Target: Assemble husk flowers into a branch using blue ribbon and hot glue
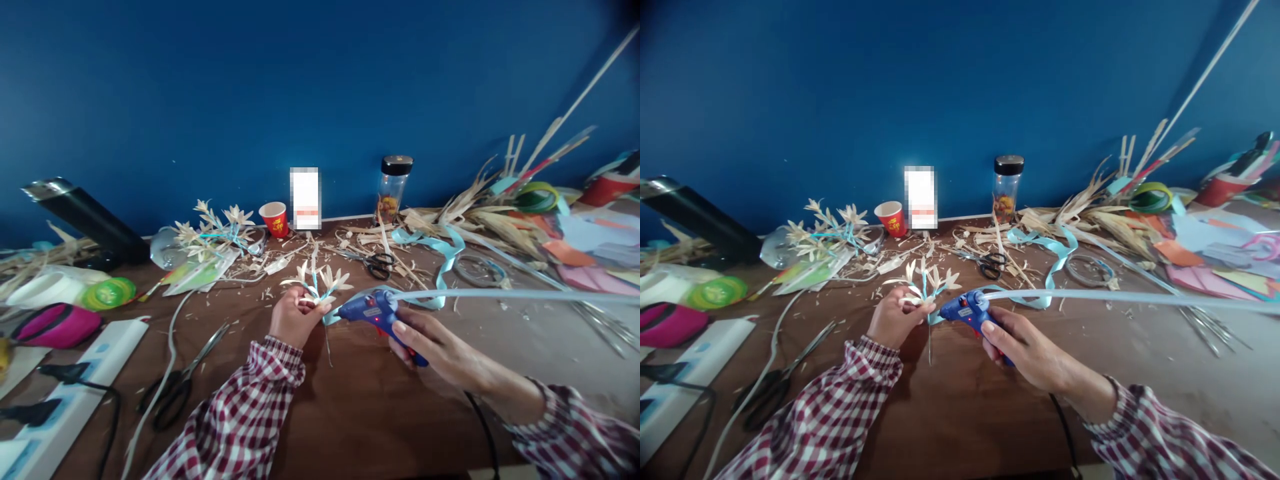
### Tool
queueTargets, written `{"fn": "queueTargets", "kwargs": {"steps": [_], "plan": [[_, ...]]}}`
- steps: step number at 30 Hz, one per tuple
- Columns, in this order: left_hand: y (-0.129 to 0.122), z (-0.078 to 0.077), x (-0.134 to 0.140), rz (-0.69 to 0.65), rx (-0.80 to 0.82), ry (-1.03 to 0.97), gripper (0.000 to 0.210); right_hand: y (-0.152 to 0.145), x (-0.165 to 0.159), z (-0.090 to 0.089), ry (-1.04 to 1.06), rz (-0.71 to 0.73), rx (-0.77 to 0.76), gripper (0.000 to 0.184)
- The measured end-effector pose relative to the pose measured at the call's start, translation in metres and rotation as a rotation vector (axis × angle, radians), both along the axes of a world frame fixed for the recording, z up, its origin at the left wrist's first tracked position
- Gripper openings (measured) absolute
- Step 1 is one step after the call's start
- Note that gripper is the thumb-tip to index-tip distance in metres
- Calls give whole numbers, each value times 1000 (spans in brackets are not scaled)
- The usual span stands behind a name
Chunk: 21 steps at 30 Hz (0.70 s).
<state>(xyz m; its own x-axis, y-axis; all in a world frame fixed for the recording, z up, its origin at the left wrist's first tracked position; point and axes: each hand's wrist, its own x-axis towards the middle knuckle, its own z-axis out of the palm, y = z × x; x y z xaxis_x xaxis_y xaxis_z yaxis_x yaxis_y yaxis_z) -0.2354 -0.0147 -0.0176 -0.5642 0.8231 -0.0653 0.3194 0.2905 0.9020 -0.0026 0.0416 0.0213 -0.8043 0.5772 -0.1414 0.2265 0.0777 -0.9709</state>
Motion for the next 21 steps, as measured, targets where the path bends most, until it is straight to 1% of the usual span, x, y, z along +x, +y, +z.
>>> {"fn": "queueTargets", "kwargs": {"steps": [5,9,11,14,18,21], "plan": [[-1,6,1,25,-29,35,36,-2,-7,-1,-2,18,14,34],[-3,3,1,70,-30,104,40,-4,-11,-5,-1,18,40,31],[-4,0,0,35,0,53,43,-4,-12,-7,-10,12,43,31],[-5,-1,-2,-33,18,-76,47,-5,-14,-10,-34,-2,37,32],[-4,2,-1,-33,-20,-162,54,-6,-15,-14,-56,-13,31,34],[-4,1,-3,-47,-6,-151,46,-7,-13,-15,-77,-30,46,33]]}}
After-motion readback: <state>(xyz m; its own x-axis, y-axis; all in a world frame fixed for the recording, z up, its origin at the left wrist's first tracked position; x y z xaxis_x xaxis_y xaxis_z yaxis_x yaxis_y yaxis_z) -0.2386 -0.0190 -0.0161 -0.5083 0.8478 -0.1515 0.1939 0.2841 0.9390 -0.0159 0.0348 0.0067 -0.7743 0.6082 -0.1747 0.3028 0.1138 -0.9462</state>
